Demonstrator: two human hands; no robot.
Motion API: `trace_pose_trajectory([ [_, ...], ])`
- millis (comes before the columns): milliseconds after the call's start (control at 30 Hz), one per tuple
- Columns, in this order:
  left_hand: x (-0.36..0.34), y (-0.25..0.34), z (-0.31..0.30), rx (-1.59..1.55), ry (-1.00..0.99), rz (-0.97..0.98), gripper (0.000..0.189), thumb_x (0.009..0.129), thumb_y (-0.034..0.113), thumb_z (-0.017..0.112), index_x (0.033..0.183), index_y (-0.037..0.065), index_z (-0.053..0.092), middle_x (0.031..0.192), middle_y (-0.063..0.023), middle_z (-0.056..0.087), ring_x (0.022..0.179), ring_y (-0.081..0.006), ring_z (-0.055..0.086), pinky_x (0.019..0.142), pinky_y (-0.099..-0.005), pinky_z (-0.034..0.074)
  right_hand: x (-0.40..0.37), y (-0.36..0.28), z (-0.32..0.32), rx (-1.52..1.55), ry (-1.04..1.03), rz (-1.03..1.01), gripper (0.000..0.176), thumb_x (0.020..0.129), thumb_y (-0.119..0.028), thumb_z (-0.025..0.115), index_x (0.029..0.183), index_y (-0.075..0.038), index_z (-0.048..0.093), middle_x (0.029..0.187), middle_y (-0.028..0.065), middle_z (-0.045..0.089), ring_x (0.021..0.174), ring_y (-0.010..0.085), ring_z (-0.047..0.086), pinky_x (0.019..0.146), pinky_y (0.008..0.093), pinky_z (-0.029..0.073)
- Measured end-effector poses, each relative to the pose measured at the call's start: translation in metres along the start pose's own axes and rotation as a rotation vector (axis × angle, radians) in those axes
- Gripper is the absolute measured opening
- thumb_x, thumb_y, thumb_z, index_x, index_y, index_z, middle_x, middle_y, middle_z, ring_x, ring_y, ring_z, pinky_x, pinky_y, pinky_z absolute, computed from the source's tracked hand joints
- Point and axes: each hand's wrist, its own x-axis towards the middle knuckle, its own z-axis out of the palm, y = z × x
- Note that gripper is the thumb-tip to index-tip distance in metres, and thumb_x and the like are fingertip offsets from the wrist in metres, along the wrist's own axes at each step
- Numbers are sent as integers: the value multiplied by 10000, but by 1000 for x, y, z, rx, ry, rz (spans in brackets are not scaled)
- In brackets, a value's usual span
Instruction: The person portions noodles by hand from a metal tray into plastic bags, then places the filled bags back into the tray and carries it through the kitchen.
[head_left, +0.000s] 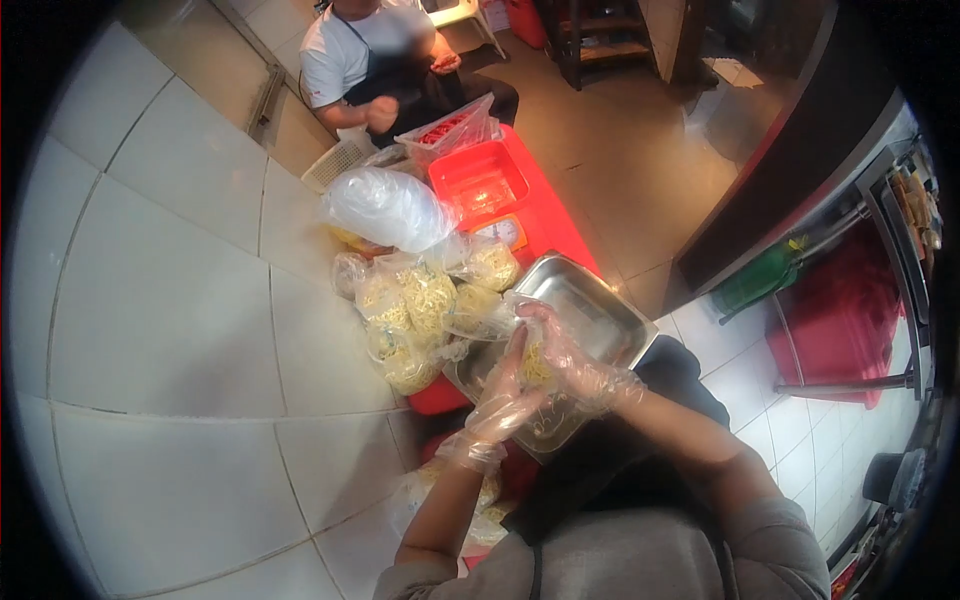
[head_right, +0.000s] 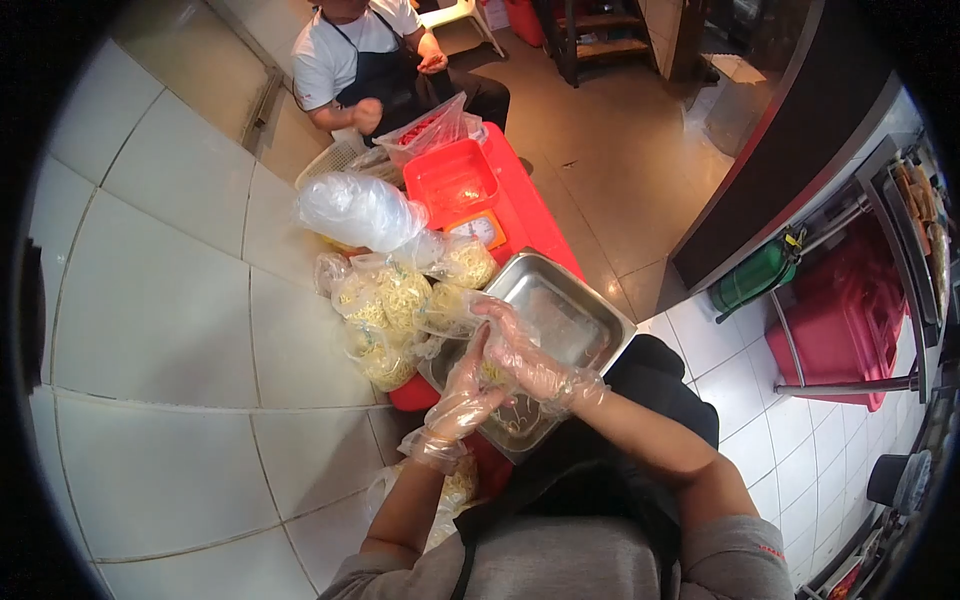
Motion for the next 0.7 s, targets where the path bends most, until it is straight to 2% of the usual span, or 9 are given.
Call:
trace_pose_trajectory([
  [200,20,9,-17,-436,-162,-55,850,809,-115,573,1531,48,155,1486,-143,341,850,-133,623,736,-287,547,16,28,-42,233,431,-32,469,987,-380,518,1307,-51,427,1443,130,384,1359,217,325,1123,377,243],
  [267,33,27,-23,-361,-169,-42,840,816,-115,563,1532,49,157,1413,-129,444,830,-127,625,760,-295,541,13,29,-62,153,696,90,278,955,-173,576,1192,-34,536,1264,96,561,1131,169,531,976,306,413],
  [300,40,32,-23,-455,-156,6,837,812,-121,555,1532,51,163,1420,-125,438,803,-134,634,775,-299,537,3,36,-74,-283,703,279,224,918,-170,609,1097,-37,597,1125,96,637,1009,218,606,884,332,474],
  [367,55,49,-32,-320,-117,-51,833,819,-110,569,1531,56,170,1485,-135,350,813,-138,638,782,-296,537,-19,100,-101,-1097,204,545,201,862,-116,594,1023,2,621,1013,155,656,939,296,640,784,385,512],
  [400,63,54,-36,-252,-98,-78,831,822,-104,575,1531,59,174,1518,-139,306,818,-140,640,785,-294,536,-32,117,-94,-1326,-139,451,196,832,-96,580,992,14,611,967,191,647,914,332,638,762,409,513],
  [467,75,19,-41,-251,-41,-30,795,847,-62,576,1526,45,175,1522,-154,295,841,-146,643,811,-295,531,-67,135,-65,-1321,-402,401,175,790,-59,553,937,25,597,880,231,630,858,367,636,733,439,513],
  [567,60,-16,-39,-352,115,99,735,865,-38,559,1509,17,207,1473,-159,373,894,-165,634,825,-297,527,-109,164,-2,-1165,-311,144,168,799,-80,559,949,-13,592,826,204,633,793,371,629,728,438,510],
  [667,14,-39,-41,-301,471,112,657,886,-3,558,1474,-13,263,1449,-165,401,1012,-192,603,840,-311,522,-89,137,23,-634,-776,199,253,819,-98,561,1059,-21,580,895,179,638,822,374,623,751,441,516],
  [700,1,-67,-42,-245,633,122,627,895,20,563,1457,-21,287,1446,-170,402,1062,-196,583,851,-319,516,-72,124,27,-463,-586,395,272,825,-98,558,1087,-26,572,920,178,635,847,373,621,770,442,512],
])
